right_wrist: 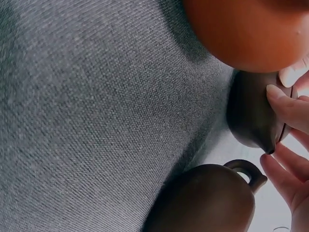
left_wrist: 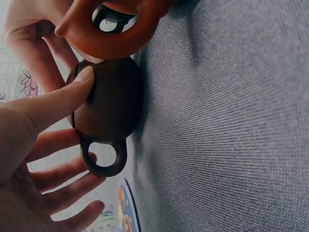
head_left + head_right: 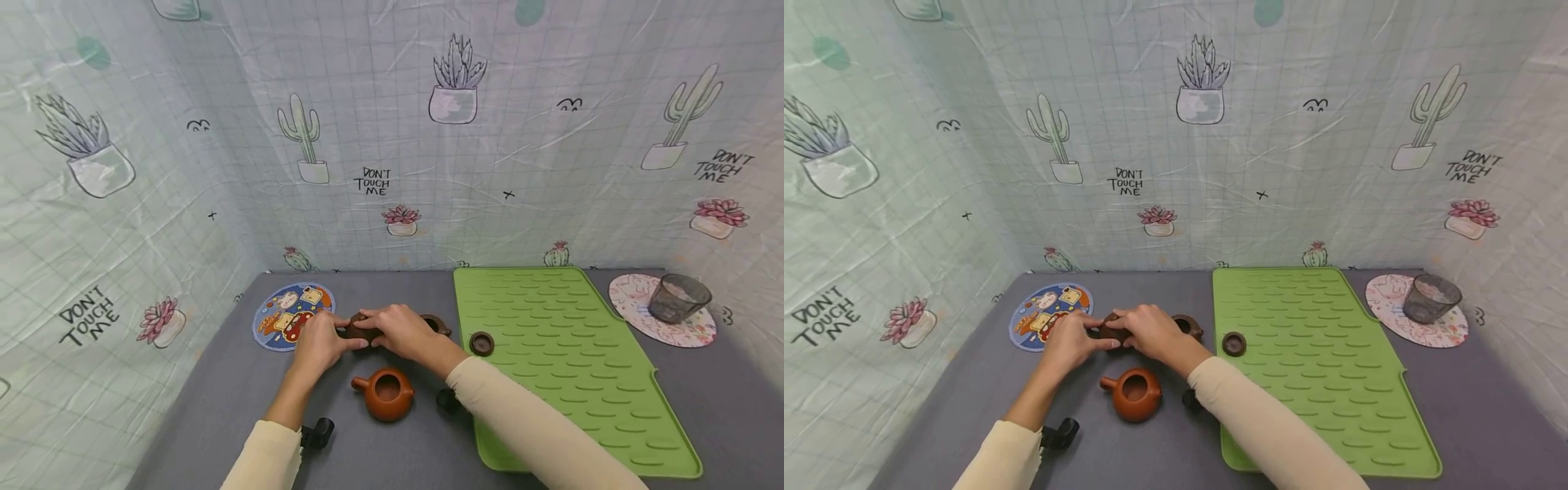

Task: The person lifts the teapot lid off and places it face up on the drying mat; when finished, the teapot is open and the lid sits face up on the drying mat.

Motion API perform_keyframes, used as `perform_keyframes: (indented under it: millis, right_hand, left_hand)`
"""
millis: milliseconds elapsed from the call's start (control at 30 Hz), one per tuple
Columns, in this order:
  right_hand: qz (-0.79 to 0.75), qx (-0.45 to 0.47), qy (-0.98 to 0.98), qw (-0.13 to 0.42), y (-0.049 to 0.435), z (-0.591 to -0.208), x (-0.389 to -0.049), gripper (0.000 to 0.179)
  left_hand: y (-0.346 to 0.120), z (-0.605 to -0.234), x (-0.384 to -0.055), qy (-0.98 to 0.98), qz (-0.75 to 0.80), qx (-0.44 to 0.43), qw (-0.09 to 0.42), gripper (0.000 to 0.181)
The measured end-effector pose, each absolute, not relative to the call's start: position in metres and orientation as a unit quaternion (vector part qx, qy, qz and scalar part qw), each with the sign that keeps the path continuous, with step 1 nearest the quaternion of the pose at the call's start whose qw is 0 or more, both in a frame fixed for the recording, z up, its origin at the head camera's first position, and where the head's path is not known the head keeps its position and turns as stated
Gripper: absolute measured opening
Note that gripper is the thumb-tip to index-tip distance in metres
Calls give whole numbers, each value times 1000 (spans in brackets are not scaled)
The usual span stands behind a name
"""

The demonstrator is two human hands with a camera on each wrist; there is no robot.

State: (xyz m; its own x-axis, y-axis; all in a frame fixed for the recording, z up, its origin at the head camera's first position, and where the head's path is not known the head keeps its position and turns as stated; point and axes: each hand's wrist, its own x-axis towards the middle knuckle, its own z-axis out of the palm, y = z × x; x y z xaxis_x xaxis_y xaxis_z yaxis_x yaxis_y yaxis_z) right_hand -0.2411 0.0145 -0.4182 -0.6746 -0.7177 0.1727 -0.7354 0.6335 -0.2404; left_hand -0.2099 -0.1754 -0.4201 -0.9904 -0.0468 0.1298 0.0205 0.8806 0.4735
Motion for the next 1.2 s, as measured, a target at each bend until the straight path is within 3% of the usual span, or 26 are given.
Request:
perform_keyframes:
  millis: [700, 867, 1200]
  right_hand:
    - [238, 422, -871, 78, 22, -405, -236, 46]
    - [235, 419, -873, 85, 25, -403, -234, 46]
    - [258, 405, -872, 100, 31, -402, -232, 38]
  left_hand:
    - [-176, -430, -206, -967, -239, -6, 92, 48]
    - [-176, -433, -204, -966, -242, 7, 94, 56]
    - [-174, -440, -203, -957, -244, -34, 152, 45]
